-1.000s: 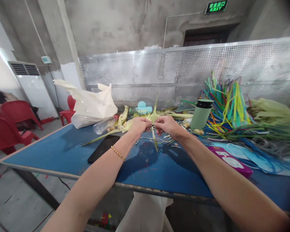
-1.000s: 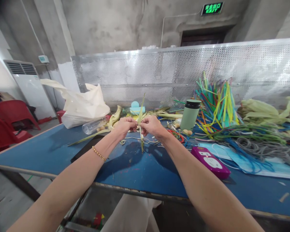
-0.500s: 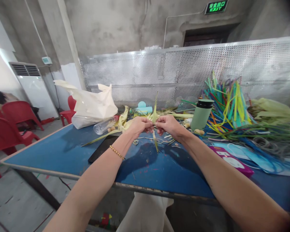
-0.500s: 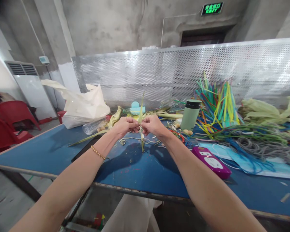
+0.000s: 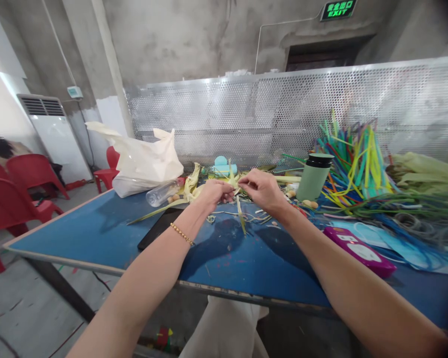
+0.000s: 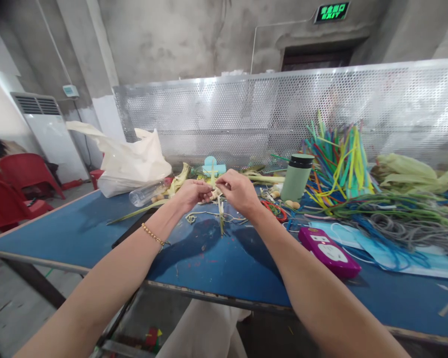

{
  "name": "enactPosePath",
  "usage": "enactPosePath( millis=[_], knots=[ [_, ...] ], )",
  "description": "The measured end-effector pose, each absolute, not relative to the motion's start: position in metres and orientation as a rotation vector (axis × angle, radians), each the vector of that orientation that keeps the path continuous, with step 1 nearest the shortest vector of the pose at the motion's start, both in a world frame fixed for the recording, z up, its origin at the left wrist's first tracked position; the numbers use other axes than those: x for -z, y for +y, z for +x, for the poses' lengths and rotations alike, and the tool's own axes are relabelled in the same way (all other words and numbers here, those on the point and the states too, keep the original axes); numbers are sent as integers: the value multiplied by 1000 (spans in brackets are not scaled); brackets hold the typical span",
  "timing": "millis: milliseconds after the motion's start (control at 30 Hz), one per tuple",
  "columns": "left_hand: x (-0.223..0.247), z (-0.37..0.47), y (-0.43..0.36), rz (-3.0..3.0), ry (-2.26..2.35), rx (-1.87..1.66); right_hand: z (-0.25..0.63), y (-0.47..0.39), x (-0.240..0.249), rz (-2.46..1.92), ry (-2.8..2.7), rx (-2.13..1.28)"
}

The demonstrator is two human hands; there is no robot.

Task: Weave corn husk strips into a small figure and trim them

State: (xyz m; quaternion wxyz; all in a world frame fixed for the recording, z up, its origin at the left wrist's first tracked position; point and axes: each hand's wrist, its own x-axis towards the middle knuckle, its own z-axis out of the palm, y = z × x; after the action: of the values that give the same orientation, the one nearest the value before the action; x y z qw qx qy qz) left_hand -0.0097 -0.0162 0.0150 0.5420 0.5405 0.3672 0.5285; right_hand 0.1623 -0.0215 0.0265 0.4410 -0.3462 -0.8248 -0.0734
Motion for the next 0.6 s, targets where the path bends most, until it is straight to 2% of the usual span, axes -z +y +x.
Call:
enactPosePath(
  millis=[233,600],
  knots=[
    [-12,-7,-15,1191,745,-1250,161,-23,-18,-842,-2199,456],
    [-18,-4,-25,1126,645,-1203,160,-17,-18,-786,-2077,295]
  ],
)
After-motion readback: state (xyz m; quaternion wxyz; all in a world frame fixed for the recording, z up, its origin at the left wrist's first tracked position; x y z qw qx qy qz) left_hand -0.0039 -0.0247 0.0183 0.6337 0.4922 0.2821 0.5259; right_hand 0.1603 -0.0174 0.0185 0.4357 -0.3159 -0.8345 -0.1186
